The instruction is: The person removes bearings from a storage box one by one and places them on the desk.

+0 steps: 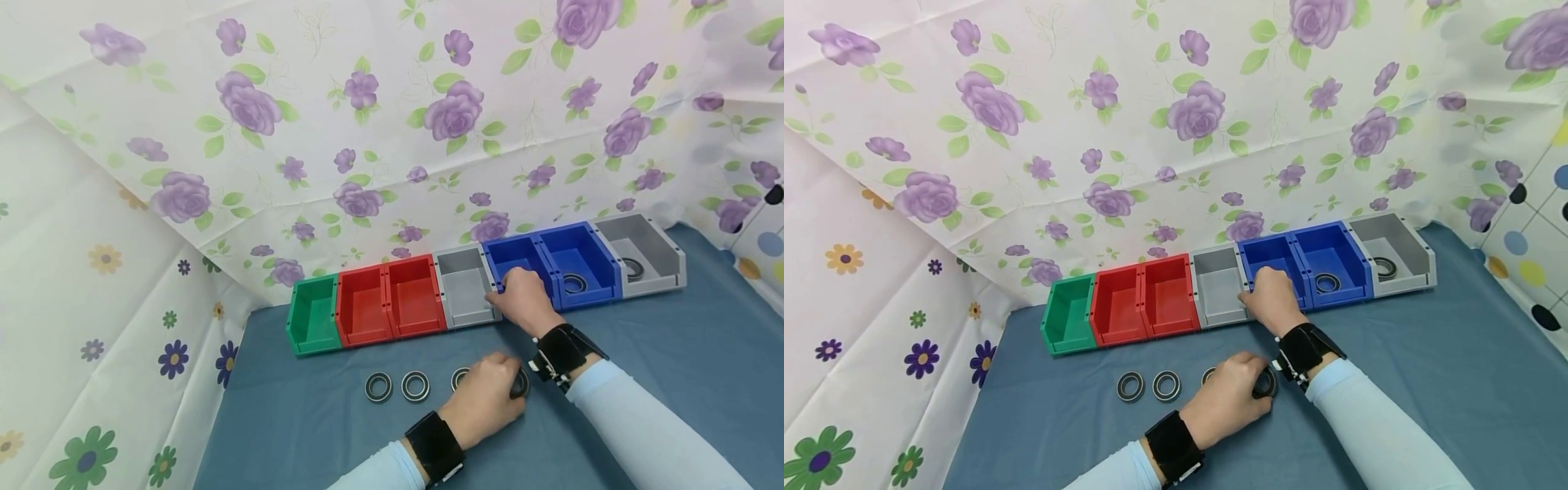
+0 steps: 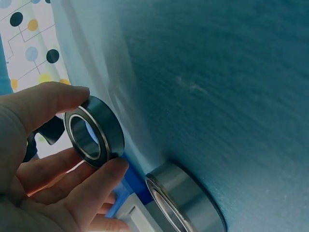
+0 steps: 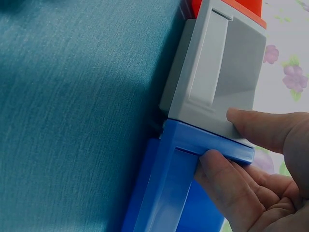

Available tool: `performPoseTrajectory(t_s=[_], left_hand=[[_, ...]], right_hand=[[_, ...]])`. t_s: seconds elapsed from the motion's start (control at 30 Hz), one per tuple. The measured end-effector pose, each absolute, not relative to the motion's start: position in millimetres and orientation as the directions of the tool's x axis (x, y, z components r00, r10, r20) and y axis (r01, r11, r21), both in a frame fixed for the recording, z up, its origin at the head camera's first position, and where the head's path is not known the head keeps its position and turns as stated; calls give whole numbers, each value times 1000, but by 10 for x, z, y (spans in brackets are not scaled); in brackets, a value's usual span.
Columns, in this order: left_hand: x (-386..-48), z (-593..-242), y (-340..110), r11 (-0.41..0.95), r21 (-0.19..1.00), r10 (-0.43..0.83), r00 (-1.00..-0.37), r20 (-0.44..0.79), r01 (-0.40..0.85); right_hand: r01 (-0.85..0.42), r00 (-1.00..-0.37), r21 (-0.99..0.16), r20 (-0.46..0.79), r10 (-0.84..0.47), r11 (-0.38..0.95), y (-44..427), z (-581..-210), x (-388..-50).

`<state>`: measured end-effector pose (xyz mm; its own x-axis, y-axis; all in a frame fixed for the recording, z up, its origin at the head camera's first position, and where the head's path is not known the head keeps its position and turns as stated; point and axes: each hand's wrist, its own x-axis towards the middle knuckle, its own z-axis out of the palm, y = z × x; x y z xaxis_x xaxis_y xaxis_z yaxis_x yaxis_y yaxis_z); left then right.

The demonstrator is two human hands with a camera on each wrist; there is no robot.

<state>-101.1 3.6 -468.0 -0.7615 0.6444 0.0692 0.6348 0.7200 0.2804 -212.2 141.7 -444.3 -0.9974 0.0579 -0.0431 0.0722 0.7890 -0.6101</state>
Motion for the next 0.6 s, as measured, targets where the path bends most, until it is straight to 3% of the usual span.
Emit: performPoseTrajectory(t_s=[0.6], left_hand=[[-1013, -4739, 64, 703, 166, 691, -720, 72, 691]], right_hand=[[77, -997, -617, -42, 65, 783, 1417, -4470, -2128]])
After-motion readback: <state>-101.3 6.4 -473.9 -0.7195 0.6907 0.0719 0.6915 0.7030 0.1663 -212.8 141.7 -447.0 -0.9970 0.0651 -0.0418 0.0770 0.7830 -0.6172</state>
